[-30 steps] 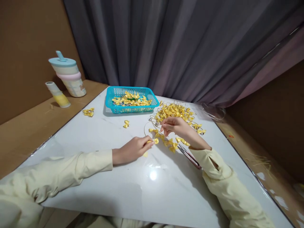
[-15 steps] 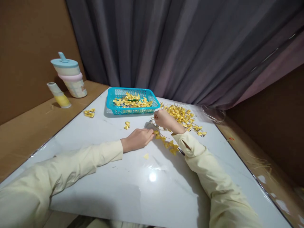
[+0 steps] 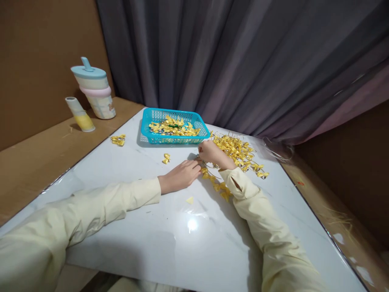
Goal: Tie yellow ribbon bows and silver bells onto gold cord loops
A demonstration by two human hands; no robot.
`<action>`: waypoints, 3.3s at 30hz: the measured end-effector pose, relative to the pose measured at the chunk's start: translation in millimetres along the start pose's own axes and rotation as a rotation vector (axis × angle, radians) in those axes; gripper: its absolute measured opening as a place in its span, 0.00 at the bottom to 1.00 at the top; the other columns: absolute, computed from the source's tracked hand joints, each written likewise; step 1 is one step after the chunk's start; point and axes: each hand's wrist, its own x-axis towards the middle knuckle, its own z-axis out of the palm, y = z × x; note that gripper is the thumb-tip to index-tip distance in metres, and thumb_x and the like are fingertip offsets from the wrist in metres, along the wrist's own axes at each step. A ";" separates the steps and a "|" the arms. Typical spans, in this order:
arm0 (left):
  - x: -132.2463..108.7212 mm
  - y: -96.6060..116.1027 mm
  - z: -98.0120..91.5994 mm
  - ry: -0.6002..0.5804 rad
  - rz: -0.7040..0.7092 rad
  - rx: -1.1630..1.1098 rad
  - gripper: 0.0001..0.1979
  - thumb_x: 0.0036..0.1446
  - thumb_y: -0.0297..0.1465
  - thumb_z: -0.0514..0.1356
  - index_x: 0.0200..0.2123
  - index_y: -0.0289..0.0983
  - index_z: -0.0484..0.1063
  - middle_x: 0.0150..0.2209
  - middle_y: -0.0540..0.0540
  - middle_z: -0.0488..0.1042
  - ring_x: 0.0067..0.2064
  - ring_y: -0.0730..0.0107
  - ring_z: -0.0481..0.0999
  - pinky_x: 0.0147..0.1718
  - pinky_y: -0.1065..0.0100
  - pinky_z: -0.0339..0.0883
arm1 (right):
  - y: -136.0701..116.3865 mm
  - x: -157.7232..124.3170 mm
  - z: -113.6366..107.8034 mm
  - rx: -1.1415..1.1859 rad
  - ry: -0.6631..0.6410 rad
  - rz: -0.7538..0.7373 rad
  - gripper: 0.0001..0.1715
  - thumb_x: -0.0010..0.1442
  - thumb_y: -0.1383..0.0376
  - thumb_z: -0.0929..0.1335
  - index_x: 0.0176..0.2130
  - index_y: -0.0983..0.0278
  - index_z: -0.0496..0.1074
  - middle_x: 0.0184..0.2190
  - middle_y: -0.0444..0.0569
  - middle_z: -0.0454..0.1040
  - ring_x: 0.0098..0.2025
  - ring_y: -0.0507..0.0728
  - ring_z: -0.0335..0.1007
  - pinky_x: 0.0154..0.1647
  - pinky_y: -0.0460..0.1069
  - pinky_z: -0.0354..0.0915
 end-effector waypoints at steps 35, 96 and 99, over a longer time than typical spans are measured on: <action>-0.3 -4.1 4.8 -0.070 0.012 -0.048 0.14 0.65 0.28 0.41 0.40 0.31 0.64 0.41 0.37 0.70 0.46 0.58 0.69 0.46 0.58 0.62 | -5.9 -0.5 5.1 0.118 -0.121 -0.141 0.25 0.49 0.80 0.62 0.45 0.66 0.72 0.33 0.50 0.76 0.32 0.52 0.68 0.30 0.42 0.57; 4.1 -6.9 -26.6 0.162 -0.335 -0.594 0.10 0.62 0.31 0.52 0.32 0.36 0.72 0.35 0.49 0.78 0.36 0.67 0.73 0.40 0.68 0.61 | 23.1 -48.2 -66.8 1.485 0.201 0.045 0.05 0.50 0.67 0.73 0.30 0.68 0.77 0.30 0.51 0.77 0.27 0.49 0.72 0.33 0.44 0.70; 4.0 -3.5 -32.3 0.146 -0.273 -0.713 0.11 0.63 0.31 0.49 0.35 0.36 0.70 0.33 0.49 0.77 0.36 0.69 0.74 0.39 0.70 0.63 | 26.7 -51.6 -67.9 1.405 0.258 0.043 0.07 0.47 0.66 0.74 0.30 0.67 0.78 0.27 0.51 0.77 0.28 0.52 0.73 0.33 0.45 0.70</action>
